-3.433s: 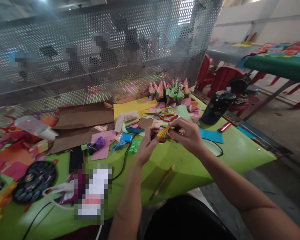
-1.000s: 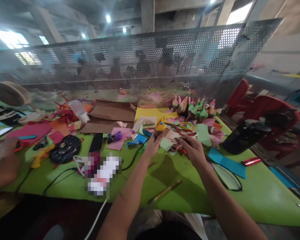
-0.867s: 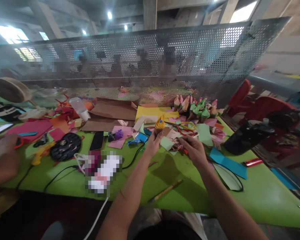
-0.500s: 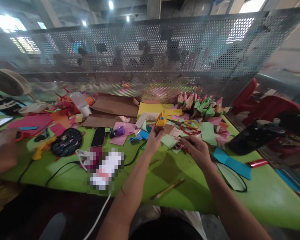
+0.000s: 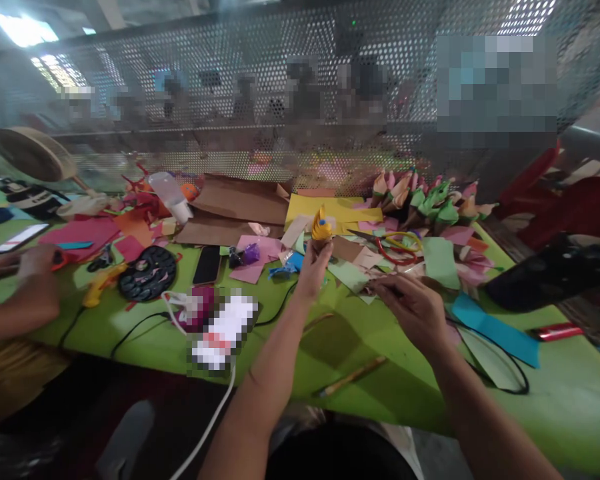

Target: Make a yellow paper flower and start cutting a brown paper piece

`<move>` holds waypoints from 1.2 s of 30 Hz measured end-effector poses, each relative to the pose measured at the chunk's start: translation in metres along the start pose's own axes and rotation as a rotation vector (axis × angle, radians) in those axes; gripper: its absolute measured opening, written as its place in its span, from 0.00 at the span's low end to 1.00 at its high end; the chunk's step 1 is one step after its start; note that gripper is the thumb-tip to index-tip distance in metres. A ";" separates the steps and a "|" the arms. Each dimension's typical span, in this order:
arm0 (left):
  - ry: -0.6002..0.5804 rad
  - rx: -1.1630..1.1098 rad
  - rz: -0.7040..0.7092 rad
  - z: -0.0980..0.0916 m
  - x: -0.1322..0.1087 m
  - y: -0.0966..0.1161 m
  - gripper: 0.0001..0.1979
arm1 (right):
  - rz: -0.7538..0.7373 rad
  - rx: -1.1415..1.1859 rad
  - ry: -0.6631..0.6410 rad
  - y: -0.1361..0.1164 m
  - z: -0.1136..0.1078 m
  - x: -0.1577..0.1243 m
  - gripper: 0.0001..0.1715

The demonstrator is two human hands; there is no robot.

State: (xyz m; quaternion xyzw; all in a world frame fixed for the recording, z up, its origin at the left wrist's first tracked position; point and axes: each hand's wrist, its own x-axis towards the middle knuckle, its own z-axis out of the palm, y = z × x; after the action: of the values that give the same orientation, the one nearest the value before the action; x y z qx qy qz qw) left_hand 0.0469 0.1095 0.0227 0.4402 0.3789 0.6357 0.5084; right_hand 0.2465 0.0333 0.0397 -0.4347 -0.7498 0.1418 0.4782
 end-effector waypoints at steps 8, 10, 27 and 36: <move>-0.075 -0.309 -0.220 0.004 0.001 0.003 0.13 | 0.025 -0.054 0.017 -0.002 -0.002 0.002 0.09; -0.081 -0.296 -0.189 0.002 0.001 0.002 0.13 | 0.035 -0.062 0.007 -0.001 -0.001 0.002 0.10; -0.105 -0.237 -0.171 0.011 -0.006 -0.006 0.24 | 0.118 -0.065 0.038 0.007 0.015 0.003 0.08; -0.184 -0.225 -0.228 0.027 -0.017 -0.006 0.27 | 0.089 -0.146 0.082 0.006 0.020 0.000 0.07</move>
State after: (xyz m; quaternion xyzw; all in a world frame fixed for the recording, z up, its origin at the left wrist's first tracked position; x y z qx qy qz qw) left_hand 0.0759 0.0953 0.0233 0.3911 0.3047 0.5694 0.6558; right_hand 0.2326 0.0405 0.0261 -0.5068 -0.7177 0.0900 0.4689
